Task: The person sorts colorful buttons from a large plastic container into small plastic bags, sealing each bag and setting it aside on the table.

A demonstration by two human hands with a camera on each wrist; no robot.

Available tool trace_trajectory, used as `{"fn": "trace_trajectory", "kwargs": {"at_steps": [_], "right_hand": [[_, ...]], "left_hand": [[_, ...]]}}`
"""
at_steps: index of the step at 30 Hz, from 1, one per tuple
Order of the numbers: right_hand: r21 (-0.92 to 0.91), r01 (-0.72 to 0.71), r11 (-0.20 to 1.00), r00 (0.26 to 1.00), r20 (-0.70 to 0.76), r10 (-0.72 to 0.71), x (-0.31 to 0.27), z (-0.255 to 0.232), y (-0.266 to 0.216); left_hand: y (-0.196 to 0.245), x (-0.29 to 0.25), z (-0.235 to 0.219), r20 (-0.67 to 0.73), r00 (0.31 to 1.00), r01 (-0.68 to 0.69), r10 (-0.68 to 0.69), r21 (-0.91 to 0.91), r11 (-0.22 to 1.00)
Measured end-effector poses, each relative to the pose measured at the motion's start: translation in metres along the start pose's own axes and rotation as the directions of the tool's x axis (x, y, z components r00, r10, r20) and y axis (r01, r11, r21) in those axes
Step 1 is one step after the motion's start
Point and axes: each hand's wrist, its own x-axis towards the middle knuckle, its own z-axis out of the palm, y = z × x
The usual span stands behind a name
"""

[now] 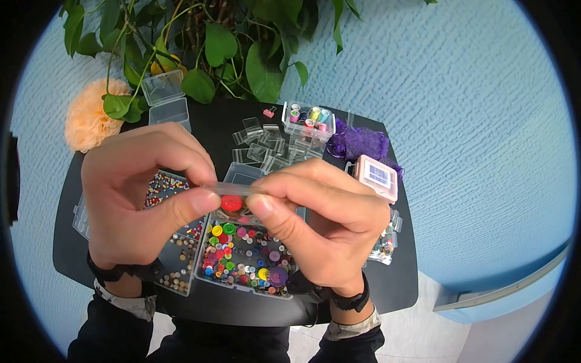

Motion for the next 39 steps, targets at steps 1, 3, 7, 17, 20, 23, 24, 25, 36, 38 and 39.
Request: {"fn": "trace_trajectory", "kwargs": {"at_steps": [1, 3, 7, 17, 20, 23, 24, 25, 36, 38, 39], "right_hand": [[0.015, -0.007, 1.000, 1.000, 0.001, 0.006, 0.000, 0.000, 0.000], [0.029, -0.013, 0.999, 1.000, 0.002, 0.013, 0.000, 0.001, 0.000], [0.005, 0.023, 1.000, 0.999, 0.038, -0.024, 0.003, 0.000, -0.001], [0.046, 0.091, 0.995, 0.987, 0.126, -0.096, 0.005, 0.004, 0.003], [0.064, 0.113, 0.992, 0.983, 0.136, -0.120, 0.005, 0.004, 0.001], [0.048, 0.122, 0.991, 0.986, 0.108, -0.127, 0.004, 0.004, 0.001], [0.047, 0.123, 0.991, 0.986, 0.107, -0.127, 0.005, 0.002, 0.000], [0.022, 0.115, 0.993, 0.986, 0.119, -0.117, 0.005, 0.000, -0.003], [0.011, 0.057, 0.998, 0.994, 0.095, -0.058, 0.004, 0.006, -0.004], [0.032, 0.107, 0.994, 0.987, 0.117, -0.110, 0.007, 0.005, -0.001], [0.032, 0.107, 0.994, 0.987, 0.118, -0.110, 0.007, 0.005, -0.002]], "left_hand": [[0.001, 0.000, 0.000, -0.001, 1.000, 0.004, -0.004, 0.004, 1.000], [0.000, 0.000, 0.000, -0.001, 1.000, -0.006, 0.006, -0.010, 1.000], [0.000, 0.001, 0.001, 0.007, 1.000, -0.012, 0.012, -0.034, 0.999], [-0.004, 0.000, -0.007, 0.123, 0.991, -0.075, 0.060, 0.124, 0.989], [-0.004, 0.001, -0.007, 0.159, 0.978, -0.163, 0.132, 0.201, 0.966], [-0.008, 0.001, -0.005, 0.155, 0.973, -0.200, 0.173, 0.186, 0.962], [-0.008, 0.002, -0.002, 0.141, 0.980, -0.157, 0.137, 0.138, 0.978], [-0.007, 0.002, 0.000, 0.129, 0.987, -0.113, 0.101, 0.090, 0.989], [-0.004, 0.001, 0.002, 0.097, 0.992, -0.087, 0.083, 0.034, 0.996], [-0.004, 0.001, 0.001, 0.082, 0.993, -0.085, 0.081, 0.038, 0.996], [-0.004, 0.001, 0.001, 0.072, 0.995, -0.075, 0.073, 0.031, 0.997]]}}
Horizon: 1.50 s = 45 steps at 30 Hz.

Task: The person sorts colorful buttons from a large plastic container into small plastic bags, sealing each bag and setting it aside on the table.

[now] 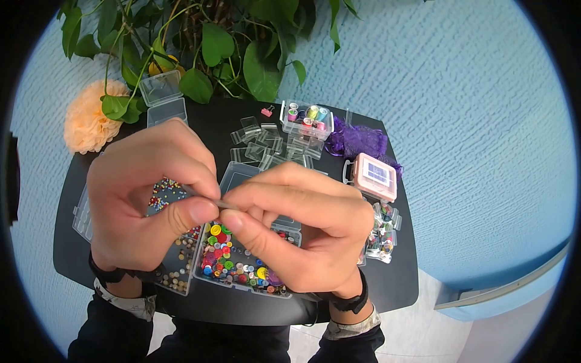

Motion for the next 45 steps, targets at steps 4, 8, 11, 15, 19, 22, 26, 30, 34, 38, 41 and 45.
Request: {"fn": "trace_trajectory", "kwargs": {"at_steps": [4, 8, 11, 15, 19, 22, 26, 30, 34, 38, 41, 45], "right_hand": [[0.031, -0.002, 1.000, 1.000, 0.000, 0.002, -0.001, 0.000, 0.002], [-0.022, 0.041, 0.999, 0.999, 0.004, -0.041, -0.003, -0.002, 0.003], [-0.031, 0.024, 0.999, 1.000, -0.006, -0.024, -0.004, 0.000, 0.002], [-0.033, 0.005, 0.999, 1.000, -0.010, -0.006, -0.004, 0.000, -0.001], [-0.054, -0.018, 0.998, 1.000, -0.003, 0.018, -0.006, 0.000, -0.006], [-0.093, -0.022, 0.995, 1.000, 0.002, 0.023, -0.006, 0.000, -0.008], [-0.079, 0.000, 0.997, 1.000, -0.010, -0.001, -0.004, 0.003, -0.003], [-0.002, 0.007, 1.000, 1.000, 0.012, -0.007, -0.003, 0.004, 0.005], [0.017, -0.024, 1.000, 1.000, -0.012, 0.024, -0.004, 0.005, 0.000], [-0.045, -0.032, 0.998, 0.999, -0.046, 0.029, -0.003, 0.002, -0.002], [-0.071, -0.036, 0.997, 0.998, -0.049, 0.032, -0.004, 0.001, -0.002], [-0.062, 0.050, 0.997, 0.999, -0.011, -0.051, -0.003, -0.003, 0.005]], "left_hand": [[-0.001, 0.001, -0.001, 0.008, 0.999, -0.035, 0.035, 0.000, 0.999], [0.000, 0.001, 0.001, 0.018, 0.999, -0.037, 0.036, 0.053, 0.998], [0.000, 0.001, 0.002, 0.007, 0.999, -0.036, 0.036, 0.076, 0.996], [-0.001, 0.001, 0.001, 0.015, 0.998, -0.058, 0.057, 0.087, 0.994], [-0.004, 0.002, 0.001, 0.041, 0.994, -0.105, 0.101, 0.087, 0.991], [-0.003, 0.001, 0.003, 0.043, 0.996, -0.081, 0.078, 0.091, 0.993], [-0.005, 0.001, 0.003, 0.027, 0.996, -0.090, 0.088, 0.104, 0.991], [-0.003, 0.000, 0.000, 0.014, 0.994, -0.109, 0.108, 0.151, 0.982], [-0.003, -0.001, 0.000, -0.002, 0.991, -0.129, 0.131, 0.163, 0.978], [-0.001, 0.001, -0.001, 0.003, 0.994, -0.108, 0.109, 0.126, 0.986], [-0.003, 0.001, -0.001, 0.025, 0.996, -0.091, 0.090, 0.072, 0.993], [-0.002, 0.001, 0.001, 0.026, 0.999, -0.047, 0.046, 0.056, 0.997]]}}
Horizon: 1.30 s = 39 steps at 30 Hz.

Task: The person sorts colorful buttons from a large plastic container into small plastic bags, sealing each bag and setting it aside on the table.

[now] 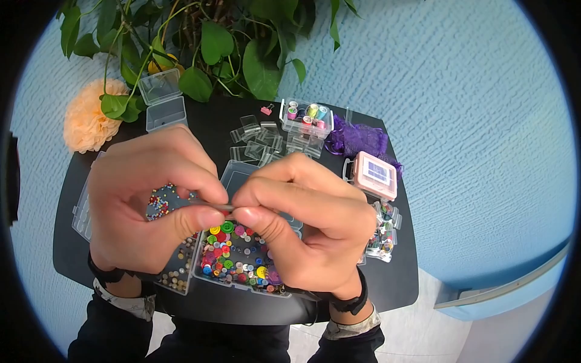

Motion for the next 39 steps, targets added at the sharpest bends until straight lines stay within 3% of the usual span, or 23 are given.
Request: {"fn": "trace_trajectory", "kwargs": {"at_steps": [5, 12, 15, 20, 23, 30, 35, 39], "right_hand": [[-0.166, -0.009, 0.986, 0.997, -0.083, -0.005, -0.004, 0.007, -0.002], [-0.238, 0.030, 0.971, 0.999, -0.026, -0.038, -0.004, 0.010, -0.003], [-0.213, 0.042, 0.976, 0.997, -0.054, -0.055, -0.003, 0.010, -0.003], [-0.045, -0.168, 0.985, 0.981, -0.110, 0.162, -0.002, 0.009, -0.010], [-0.034, -0.203, 0.979, 0.973, -0.116, 0.198, -0.005, 0.005, -0.010], [-0.068, -0.126, 0.990, 0.986, -0.118, 0.118, -0.006, 0.004, -0.008], [0.087, -0.248, 0.965, 0.961, -0.104, 0.256, -0.006, 0.003, -0.007], [0.141, -0.237, 0.961, 0.960, -0.116, 0.254, -0.005, 0.006, -0.003]], "left_hand": [[0.000, 0.000, -0.003, 0.036, 0.998, 0.043, -0.046, 0.066, 0.997], [-0.001, -0.002, 0.004, 0.056, 0.998, -0.001, -0.006, 0.130, 0.992], [0.000, -0.003, 0.003, 0.042, 0.999, 0.001, -0.009, 0.175, 0.984], [0.004, -0.003, 0.005, -0.044, 0.999, 0.010, -0.003, 0.169, 0.986], [0.005, -0.001, 0.006, -0.095, 0.995, 0.022, -0.011, 0.111, 0.994], [0.005, 0.001, 0.002, -0.074, 0.997, 0.037, -0.031, 0.076, 0.996], [0.004, 0.000, 0.001, -0.072, 0.997, 0.028, -0.022, 0.091, 0.995], [0.003, 0.001, 0.001, -0.066, 0.998, 0.012, -0.005, 0.100, 0.995]]}}
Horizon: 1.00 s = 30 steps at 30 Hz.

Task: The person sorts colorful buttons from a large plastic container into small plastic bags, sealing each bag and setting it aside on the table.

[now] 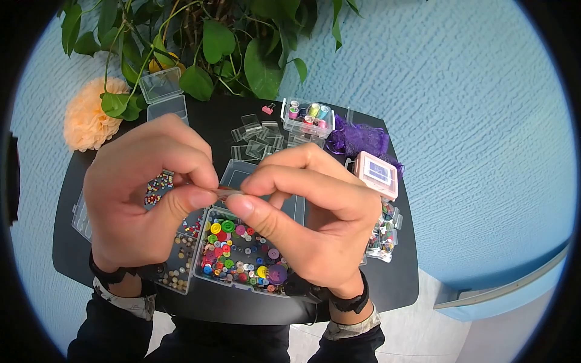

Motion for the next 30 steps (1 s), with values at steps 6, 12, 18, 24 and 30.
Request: {"fn": "trace_trajectory", "kwargs": {"at_steps": [6, 12, 18, 24, 30], "right_hand": [[0.009, 0.030, 1.000, 0.999, 0.037, -0.030, 0.000, -0.006, 0.001], [0.081, 0.144, 0.986, 0.986, 0.077, -0.150, 0.001, -0.008, 0.008], [-0.027, 0.242, 0.970, 0.962, 0.139, -0.236, 0.002, -0.005, 0.006], [-0.068, 0.113, 0.991, 0.994, 0.018, -0.112, -0.001, 0.001, 0.002], [-0.073, 0.095, 0.993, 0.993, 0.073, -0.090, 0.003, -0.001, -0.002]], "left_hand": [[0.002, 0.000, 0.006, 0.013, 1.000, -0.007, 0.007, -0.033, 0.999], [0.000, 0.000, 0.003, 0.064, 0.998, -0.022, 0.026, -0.063, 0.998], [0.000, -0.001, 0.007, 0.057, 0.995, -0.076, 0.080, -0.072, 0.995], [0.001, 0.000, 0.005, -0.012, 0.999, -0.054, 0.053, -0.013, 0.998], [0.002, -0.001, 0.007, -0.104, 0.994, 0.001, -0.008, -0.072, 0.997]]}}
